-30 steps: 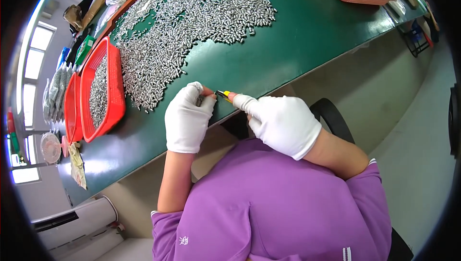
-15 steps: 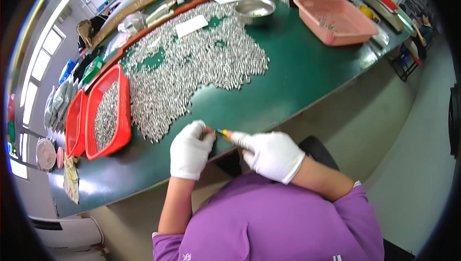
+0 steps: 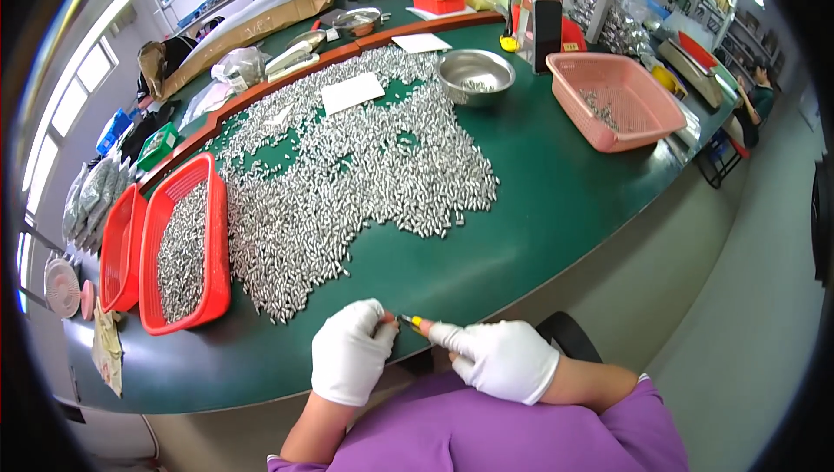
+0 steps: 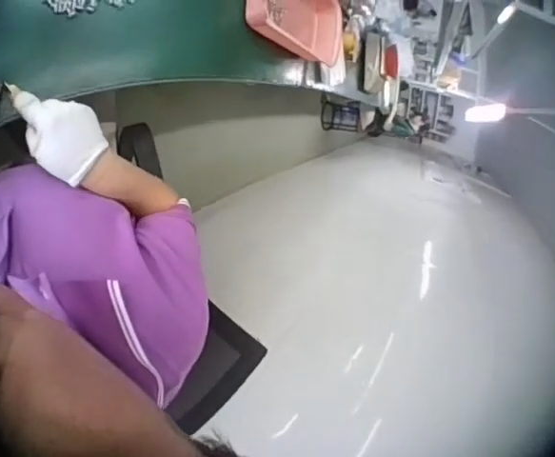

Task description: Inspecting small metal pins and using a utility knife for deburring or manipulation on a factory workbench.

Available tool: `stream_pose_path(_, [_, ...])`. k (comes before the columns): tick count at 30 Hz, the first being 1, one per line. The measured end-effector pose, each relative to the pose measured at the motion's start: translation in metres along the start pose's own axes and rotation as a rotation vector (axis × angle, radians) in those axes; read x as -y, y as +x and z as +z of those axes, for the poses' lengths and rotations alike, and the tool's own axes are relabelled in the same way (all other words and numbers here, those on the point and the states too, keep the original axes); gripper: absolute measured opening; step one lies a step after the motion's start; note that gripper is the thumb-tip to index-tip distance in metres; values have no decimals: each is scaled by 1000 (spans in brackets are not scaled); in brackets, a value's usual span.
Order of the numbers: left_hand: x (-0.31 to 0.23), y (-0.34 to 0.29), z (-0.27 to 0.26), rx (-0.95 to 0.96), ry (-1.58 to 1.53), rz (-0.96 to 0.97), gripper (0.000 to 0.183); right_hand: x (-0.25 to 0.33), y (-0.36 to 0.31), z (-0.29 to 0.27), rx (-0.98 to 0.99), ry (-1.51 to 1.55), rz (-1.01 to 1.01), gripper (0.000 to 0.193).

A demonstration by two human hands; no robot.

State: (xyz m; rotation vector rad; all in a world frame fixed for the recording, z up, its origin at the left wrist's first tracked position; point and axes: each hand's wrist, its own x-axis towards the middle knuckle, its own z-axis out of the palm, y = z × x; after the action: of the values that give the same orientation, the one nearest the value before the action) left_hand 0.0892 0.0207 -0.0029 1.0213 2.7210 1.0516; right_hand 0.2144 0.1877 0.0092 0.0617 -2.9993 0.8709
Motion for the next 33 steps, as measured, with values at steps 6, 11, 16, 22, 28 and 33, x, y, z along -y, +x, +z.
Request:
stream_pose_path(6, [-1, 0, -8, 60, 2, -25, 8, 5, 12, -16, 177, -30, 21, 51])
stream_pose_path(11, [0, 4, -6, 32, 6, -21, 8, -4, 13, -21, -117, -92, -24, 54])
stream_pose_path(16, [16, 13, -18, 14, -405, -161, 4, -60, 40, -52, -602, -470, 232, 36])
stream_pose_path(22, [48, 29, -36, 171, -1414, -383, 13, -141, 75, -60, -635, -643, 431, 22])
stream_pose_path(28, [63, 55, -39, 234, -1498, -449, 15, -110, 101, -61, -761, -555, -17, 10])
stream_pose_path(33, [55, 70, -38, 302, -1486, -427, 14, -36, 137, -36, -259, -266, -308, 25])
